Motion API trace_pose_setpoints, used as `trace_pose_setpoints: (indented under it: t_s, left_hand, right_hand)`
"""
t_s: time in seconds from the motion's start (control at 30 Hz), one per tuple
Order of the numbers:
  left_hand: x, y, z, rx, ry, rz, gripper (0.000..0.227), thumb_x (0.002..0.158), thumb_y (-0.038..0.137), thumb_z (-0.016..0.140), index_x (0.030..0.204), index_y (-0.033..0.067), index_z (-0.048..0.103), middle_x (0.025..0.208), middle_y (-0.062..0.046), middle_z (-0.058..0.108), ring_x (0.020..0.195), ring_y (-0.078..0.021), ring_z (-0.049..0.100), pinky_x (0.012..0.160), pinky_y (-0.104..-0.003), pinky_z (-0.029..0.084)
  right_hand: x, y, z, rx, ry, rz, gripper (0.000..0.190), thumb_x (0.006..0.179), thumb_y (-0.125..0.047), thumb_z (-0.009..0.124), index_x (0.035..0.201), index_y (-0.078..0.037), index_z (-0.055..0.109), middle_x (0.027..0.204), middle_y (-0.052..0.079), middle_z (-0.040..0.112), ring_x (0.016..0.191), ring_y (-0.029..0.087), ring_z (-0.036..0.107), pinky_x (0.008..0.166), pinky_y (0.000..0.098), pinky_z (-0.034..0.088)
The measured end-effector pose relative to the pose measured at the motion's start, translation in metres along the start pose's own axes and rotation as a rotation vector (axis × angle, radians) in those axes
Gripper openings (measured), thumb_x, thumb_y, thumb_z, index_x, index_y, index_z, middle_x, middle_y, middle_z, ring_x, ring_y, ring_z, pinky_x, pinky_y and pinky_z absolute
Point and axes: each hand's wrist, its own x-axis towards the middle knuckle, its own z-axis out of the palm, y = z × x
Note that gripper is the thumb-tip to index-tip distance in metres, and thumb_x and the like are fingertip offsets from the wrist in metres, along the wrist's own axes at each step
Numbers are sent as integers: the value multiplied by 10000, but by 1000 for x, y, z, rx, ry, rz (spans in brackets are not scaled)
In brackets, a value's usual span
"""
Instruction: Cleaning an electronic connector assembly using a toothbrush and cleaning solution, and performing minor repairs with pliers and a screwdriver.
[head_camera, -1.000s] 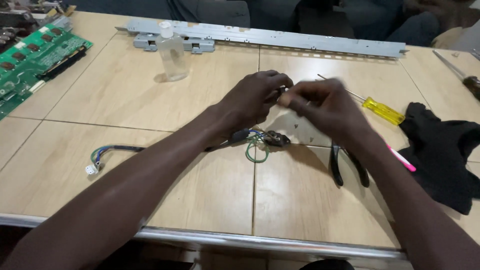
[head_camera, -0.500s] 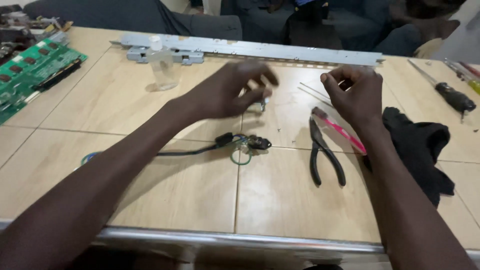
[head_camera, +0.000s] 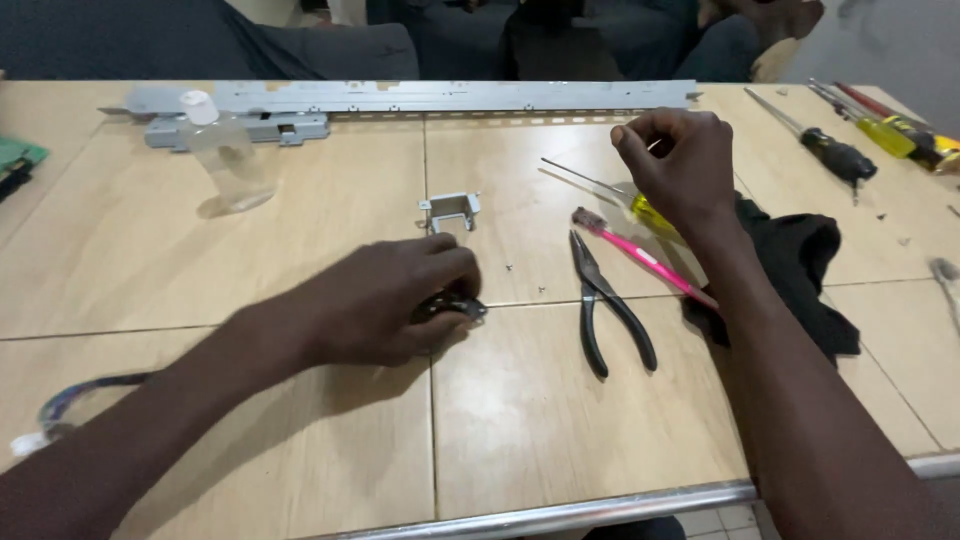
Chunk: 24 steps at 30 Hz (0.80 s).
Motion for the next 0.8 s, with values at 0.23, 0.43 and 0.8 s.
trace_pose_setpoints:
  t_s: [0.23, 0.43, 0.8]
  left_hand:
    - [-11, -7, -17, 0, -76, -117, 459, 911, 315, 704, 1285, 109, 534, 1146, -186, 615, 1069, -498, 644, 864, -587, 569]
    - [-6, -9, -13, -44, -38, -138, 200, 911, 254, 711, 1051, 155, 608, 1066, -66, 628, 805, -244, 584, 646, -383, 440]
    - [1, 10, -13, -94, 487, 236, 341, 1008, 401, 607, 1032, 62, 613, 944, -114, 658, 818, -237, 629, 686, -361, 508]
  right_hand:
    - [-4, -72, -38, -111, -300, 164, 172, 925, -154, 669, 945, -22, 777, 872, 210, 751, 879, 458, 704, 809, 539, 493]
    - [-8, -102, -62, -389, -873, 487, 216, 973, -285, 704, 1089, -125, 791, 1023, 83, 796, 874, 245, 685, 726, 401, 484]
    - [-58, -126, -81, 115, -405, 274, 89, 936, -121, 766, 995, -67, 726, 787, 58, 736, 673, 139, 622, 612, 305, 468]
